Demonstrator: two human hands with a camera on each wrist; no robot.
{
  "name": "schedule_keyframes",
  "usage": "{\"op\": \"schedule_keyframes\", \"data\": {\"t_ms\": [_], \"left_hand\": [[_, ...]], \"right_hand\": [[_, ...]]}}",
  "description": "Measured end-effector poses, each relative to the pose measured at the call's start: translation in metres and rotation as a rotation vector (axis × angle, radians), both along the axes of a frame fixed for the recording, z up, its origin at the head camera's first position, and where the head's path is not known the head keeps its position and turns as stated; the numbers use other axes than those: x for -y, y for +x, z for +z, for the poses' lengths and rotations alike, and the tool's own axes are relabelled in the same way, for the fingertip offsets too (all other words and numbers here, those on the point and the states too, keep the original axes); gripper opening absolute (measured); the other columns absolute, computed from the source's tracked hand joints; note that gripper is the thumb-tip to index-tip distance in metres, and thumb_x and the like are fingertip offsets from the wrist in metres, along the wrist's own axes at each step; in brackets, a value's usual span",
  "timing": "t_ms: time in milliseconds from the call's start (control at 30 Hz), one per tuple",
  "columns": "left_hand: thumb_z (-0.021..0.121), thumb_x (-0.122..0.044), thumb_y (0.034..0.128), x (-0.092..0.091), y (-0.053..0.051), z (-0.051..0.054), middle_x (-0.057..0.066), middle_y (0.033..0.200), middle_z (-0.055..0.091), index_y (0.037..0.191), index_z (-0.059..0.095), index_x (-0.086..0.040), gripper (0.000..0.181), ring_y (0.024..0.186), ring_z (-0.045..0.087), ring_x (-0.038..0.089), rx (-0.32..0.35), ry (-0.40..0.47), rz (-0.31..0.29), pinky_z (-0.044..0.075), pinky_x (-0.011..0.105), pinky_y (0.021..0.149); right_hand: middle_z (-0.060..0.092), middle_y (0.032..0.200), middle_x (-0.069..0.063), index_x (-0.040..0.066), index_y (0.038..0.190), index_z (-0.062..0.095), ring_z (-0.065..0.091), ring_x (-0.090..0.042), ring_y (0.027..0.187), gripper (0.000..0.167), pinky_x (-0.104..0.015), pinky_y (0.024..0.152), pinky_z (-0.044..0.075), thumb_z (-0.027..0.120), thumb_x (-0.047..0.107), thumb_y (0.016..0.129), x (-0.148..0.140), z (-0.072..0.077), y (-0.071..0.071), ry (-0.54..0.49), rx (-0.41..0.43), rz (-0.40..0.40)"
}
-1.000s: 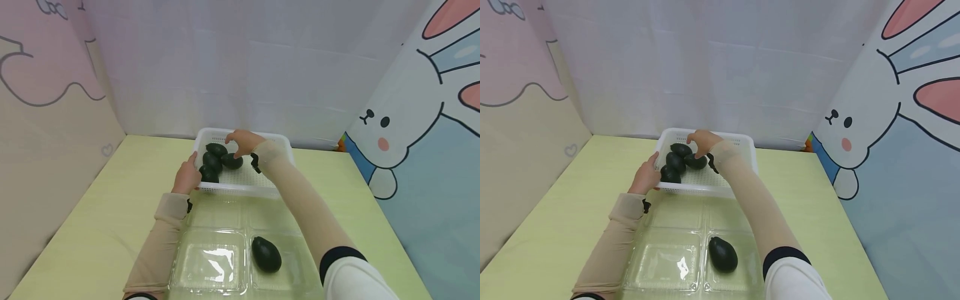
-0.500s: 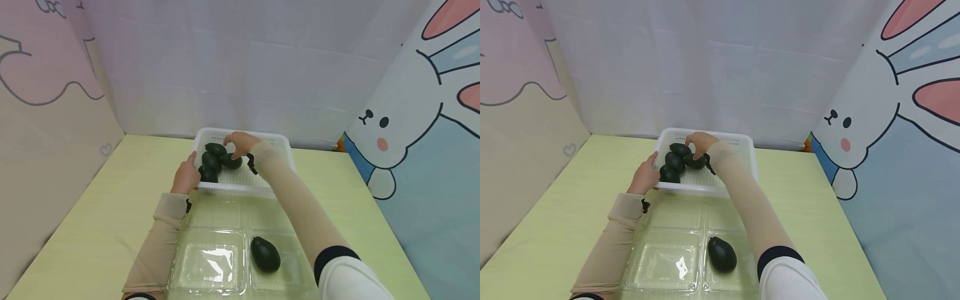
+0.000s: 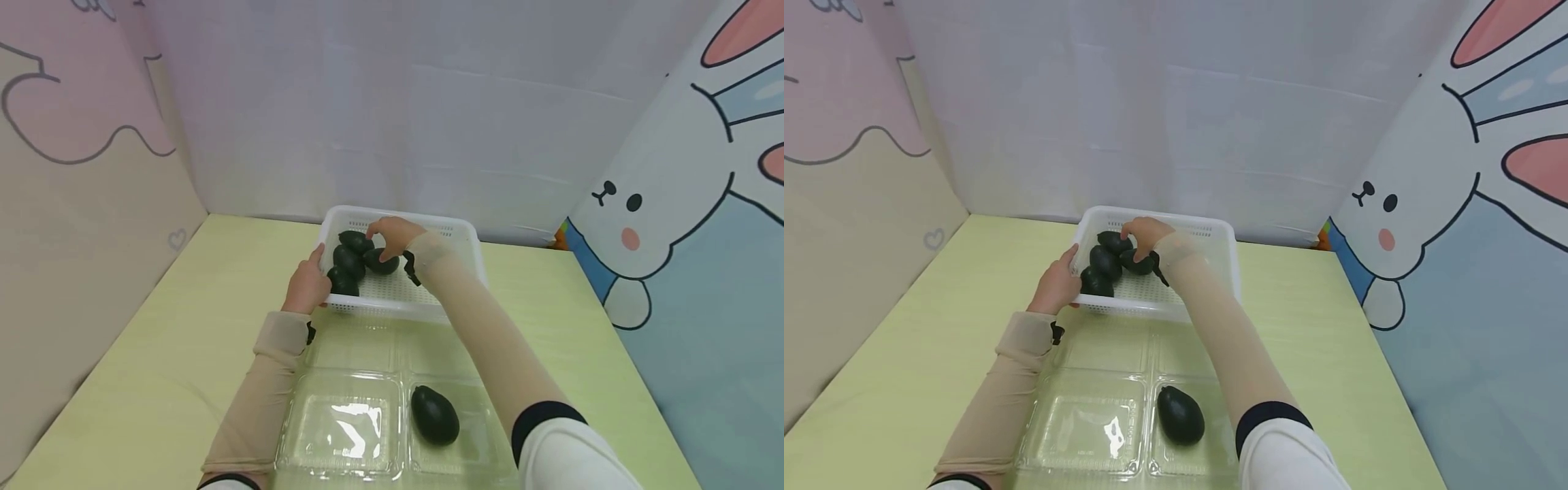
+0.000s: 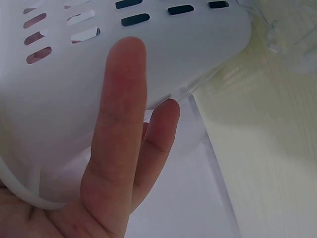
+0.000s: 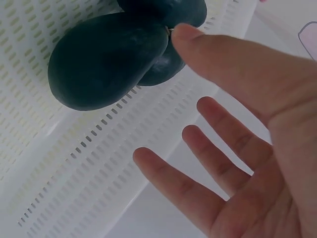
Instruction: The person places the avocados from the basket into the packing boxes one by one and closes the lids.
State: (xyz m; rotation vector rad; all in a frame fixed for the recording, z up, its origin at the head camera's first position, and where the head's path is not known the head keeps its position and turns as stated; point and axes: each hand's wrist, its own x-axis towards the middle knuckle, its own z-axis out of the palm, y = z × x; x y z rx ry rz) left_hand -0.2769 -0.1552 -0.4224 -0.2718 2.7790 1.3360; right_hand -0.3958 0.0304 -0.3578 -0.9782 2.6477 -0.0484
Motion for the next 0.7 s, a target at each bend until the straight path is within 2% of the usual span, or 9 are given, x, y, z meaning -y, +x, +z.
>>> {"op": "schedule_keyframes", "data": {"t_ms": [200, 367, 700], "left_hand": [[0.044, 0.005, 0.0878, 0.001, 0.0, 0.0, 0.031, 0.126, 0.048, 0.156, 0.018, -0.014, 0.076, 0.097, 0.057, 0.043, -0.018, -0.004, -0.013, 0.054, 0.031, 0.044], [0.045, 0.006, 0.0876, 0.0, 0.0, 0.0, 0.03, 0.126, 0.049, 0.156, 0.02, -0.015, 0.076, 0.099, 0.057, 0.042, -0.021, 0.002, -0.009, 0.053, 0.03, 0.042], [0.045, 0.006, 0.0875, 0.002, -0.002, -0.002, 0.031, 0.126, 0.048, 0.156, 0.019, -0.014, 0.076, 0.098, 0.057, 0.043, -0.026, 0.005, -0.021, 0.053, 0.03, 0.042]], "right_hand": [[0.051, 0.139, -0.009, 0.012, 0.136, 0.055, 0.046, -0.025, 0.129, 0.058, -0.035, 0.108, 0.038, 0.077, 0.017, 0.083, 0.004, 0.002, 0.004, 0.012, -0.016, 0.001], [0.05, 0.141, -0.011, 0.012, 0.139, 0.052, 0.046, -0.025, 0.13, 0.062, -0.036, 0.108, 0.038, 0.078, 0.015, 0.082, 0.005, 0.001, 0.007, 0.03, 0.007, -0.022], [0.05, 0.142, -0.01, 0.015, 0.138, 0.052, 0.045, -0.025, 0.13, 0.062, -0.036, 0.108, 0.039, 0.078, 0.013, 0.082, 0.011, -0.006, 0.004, 0.051, 0.001, -0.031]]}}
